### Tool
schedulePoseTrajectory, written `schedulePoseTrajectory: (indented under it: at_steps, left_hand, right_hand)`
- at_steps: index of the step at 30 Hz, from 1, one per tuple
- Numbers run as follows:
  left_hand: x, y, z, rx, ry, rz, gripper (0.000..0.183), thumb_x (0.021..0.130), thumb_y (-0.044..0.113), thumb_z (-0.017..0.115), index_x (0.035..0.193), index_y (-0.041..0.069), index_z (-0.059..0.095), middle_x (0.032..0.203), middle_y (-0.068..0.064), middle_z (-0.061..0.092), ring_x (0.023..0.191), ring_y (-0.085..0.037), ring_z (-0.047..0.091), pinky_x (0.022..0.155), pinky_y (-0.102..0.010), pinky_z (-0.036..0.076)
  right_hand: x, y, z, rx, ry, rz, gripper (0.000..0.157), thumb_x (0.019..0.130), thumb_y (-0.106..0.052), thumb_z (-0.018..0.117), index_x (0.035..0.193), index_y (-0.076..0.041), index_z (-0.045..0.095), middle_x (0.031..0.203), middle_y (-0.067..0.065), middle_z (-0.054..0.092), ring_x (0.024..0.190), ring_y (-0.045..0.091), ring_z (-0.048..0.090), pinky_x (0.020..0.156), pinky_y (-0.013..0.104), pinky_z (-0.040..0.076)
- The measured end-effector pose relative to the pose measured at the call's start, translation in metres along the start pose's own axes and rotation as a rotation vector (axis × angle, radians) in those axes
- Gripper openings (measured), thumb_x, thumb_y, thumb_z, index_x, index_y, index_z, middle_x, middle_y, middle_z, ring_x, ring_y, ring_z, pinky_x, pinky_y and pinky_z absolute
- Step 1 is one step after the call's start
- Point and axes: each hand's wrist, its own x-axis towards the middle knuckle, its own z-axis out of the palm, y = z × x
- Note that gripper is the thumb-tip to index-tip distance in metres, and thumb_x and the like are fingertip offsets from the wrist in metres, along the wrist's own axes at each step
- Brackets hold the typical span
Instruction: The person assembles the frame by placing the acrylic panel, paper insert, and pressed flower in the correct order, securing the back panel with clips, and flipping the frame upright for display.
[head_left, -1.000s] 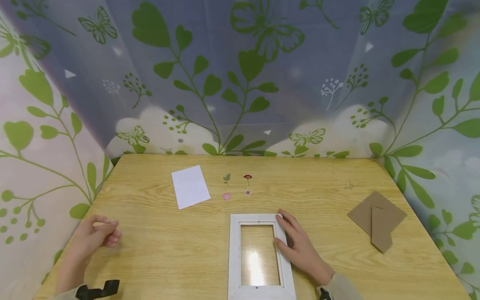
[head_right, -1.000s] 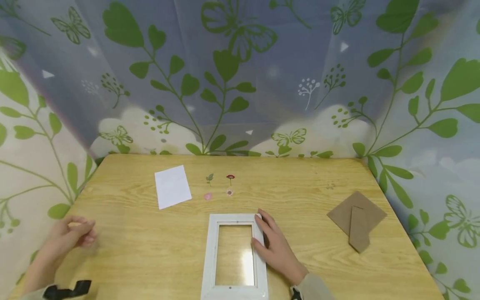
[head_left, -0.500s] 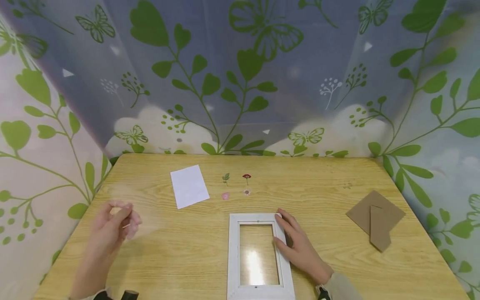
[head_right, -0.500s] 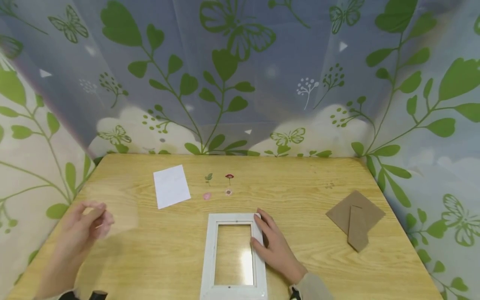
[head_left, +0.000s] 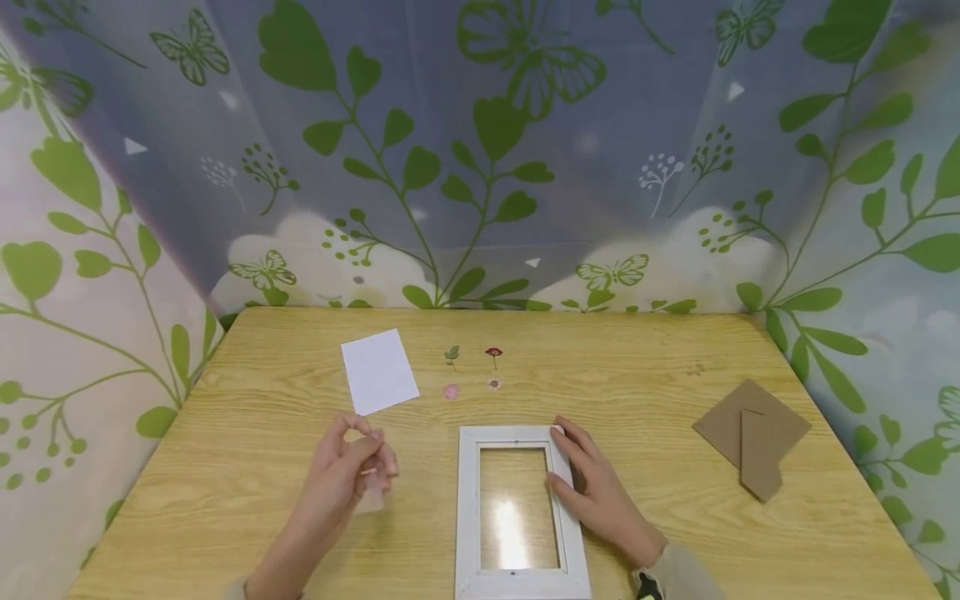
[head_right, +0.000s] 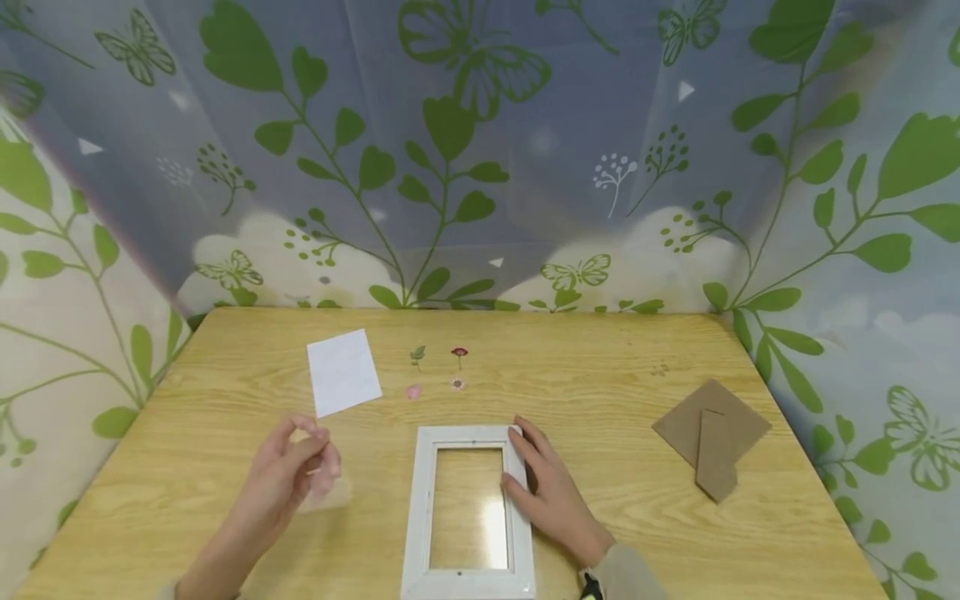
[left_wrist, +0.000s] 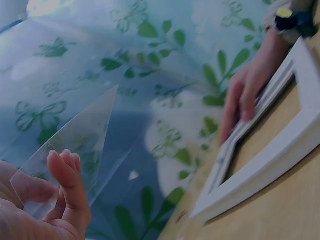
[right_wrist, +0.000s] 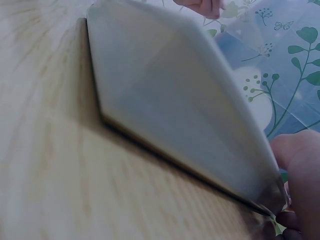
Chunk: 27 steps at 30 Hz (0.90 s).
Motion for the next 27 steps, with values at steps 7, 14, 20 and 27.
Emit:
schedulePoseTrajectory:
  at_steps: [7, 14, 20, 27]
  left_hand:
    - [0.005, -0.033, 0.039, 0.044, 0.032, -0.164, 0.013, 0.102, 0.005, 0.045, 0.101, 0.007, 0.032, 0.065, -0.004, 0.063, 0.051, -0.011, 0.057, 0.045, -0.021, 0.044]
    - [0.001, -0.055, 0.065, 0.020, 0.061, -0.228, 0.008, 0.100, 0.005, 0.043, 0.100, 0.009, 0.035, 0.065, -0.004, 0.064, 0.047, -0.010, 0.056, 0.043, -0.022, 0.045]
    - [-0.001, -0.069, 0.078, 0.010, 0.007, -0.236, 0.009, 0.100, 0.005, 0.044, 0.104, 0.008, 0.036, 0.067, -0.004, 0.066, 0.051, -0.010, 0.059, 0.047, -0.022, 0.049]
    - [-0.001, -0.082, 0.090, 0.007, -0.036, -0.219, 0.012, 0.101, 0.003, 0.046, 0.107, 0.004, 0.035, 0.068, -0.007, 0.066, 0.052, -0.012, 0.061, 0.047, -0.023, 0.050]
  right_hand:
    - [0.000, -0.001, -0.001, -0.005, -0.012, 0.031, 0.062, 0.090, -0.010, 0.071, 0.146, 0.001, 0.046, 0.154, 0.020, 0.036, 0.139, 0.040, 0.036, 0.113, 0.013, 0.015]
    - [0.000, -0.002, -0.001, -0.010, -0.004, 0.031, 0.063, 0.088, -0.010, 0.072, 0.145, 0.000, 0.047, 0.154, 0.020, 0.037, 0.139, 0.039, 0.037, 0.113, 0.014, 0.015]
    - [0.000, -0.002, -0.001, -0.020, 0.003, 0.034, 0.062, 0.089, -0.010, 0.072, 0.145, 0.000, 0.047, 0.154, 0.019, 0.037, 0.138, 0.040, 0.037, 0.113, 0.015, 0.014]
    - [0.000, 0.000, 0.000, -0.006, 0.008, 0.014, 0.058, 0.091, -0.008, 0.068, 0.144, 0.002, 0.047, 0.153, 0.021, 0.037, 0.138, 0.040, 0.037, 0.113, 0.014, 0.015]
